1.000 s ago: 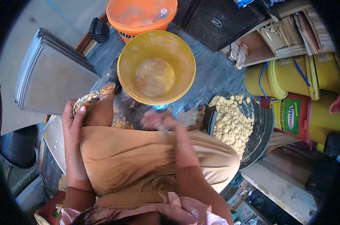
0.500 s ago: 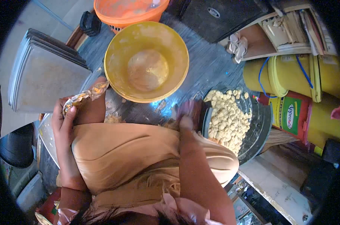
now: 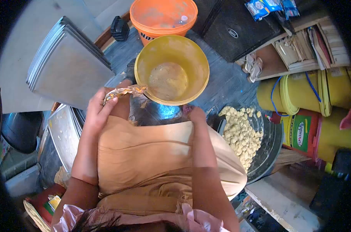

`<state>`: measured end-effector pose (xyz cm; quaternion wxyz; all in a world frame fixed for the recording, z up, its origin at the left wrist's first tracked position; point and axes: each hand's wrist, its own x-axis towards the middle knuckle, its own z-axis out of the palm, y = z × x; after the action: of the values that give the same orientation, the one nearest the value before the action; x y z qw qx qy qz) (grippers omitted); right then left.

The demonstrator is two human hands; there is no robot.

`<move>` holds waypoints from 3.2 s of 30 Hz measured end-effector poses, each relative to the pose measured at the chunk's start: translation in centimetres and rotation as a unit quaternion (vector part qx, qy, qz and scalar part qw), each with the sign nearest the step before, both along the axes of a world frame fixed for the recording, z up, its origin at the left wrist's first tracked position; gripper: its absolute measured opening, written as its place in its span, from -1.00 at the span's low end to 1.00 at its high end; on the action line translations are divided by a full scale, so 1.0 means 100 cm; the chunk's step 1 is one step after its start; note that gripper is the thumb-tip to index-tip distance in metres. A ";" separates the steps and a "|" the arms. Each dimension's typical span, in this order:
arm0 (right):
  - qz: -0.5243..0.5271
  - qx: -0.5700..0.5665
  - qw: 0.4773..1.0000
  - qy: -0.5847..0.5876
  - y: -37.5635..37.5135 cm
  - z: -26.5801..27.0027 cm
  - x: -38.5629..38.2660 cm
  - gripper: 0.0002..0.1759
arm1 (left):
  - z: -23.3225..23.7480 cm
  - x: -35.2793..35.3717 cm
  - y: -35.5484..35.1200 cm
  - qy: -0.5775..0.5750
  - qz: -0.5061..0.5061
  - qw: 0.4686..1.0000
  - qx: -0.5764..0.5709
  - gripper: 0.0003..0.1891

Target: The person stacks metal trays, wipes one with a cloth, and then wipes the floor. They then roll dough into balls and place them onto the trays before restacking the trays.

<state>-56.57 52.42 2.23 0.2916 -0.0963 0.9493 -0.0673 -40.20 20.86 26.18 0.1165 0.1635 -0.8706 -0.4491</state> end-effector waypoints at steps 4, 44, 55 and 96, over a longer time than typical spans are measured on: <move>-0.029 -0.098 0.993 0.055 -0.046 -0.125 0.078 -0.56 | -0.003 -0.001 0.000 0.008 -0.021 1.000 -0.008 -0.71; 0.400 -0.231 0.858 -0.226 -0.316 0.147 0.230 -0.17 | -0.123 0.177 -0.112 0.233 0.351 0.628 0.654 -0.65; -0.050 -0.433 0.824 -0.361 -0.352 0.037 0.178 -0.27 | -0.119 0.160 -0.038 0.093 0.189 0.792 0.573 -0.39; -0.034 -0.544 0.605 -0.580 -0.335 0.129 0.244 -0.51 | -0.142 0.147 -0.140 0.023 0.406 0.662 0.629 -0.19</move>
<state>-32.21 18.95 15.11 0.6721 -0.1462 0.3722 -0.6232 -25.51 6.90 12.03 0.1771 0.5248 -0.2244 -0.8018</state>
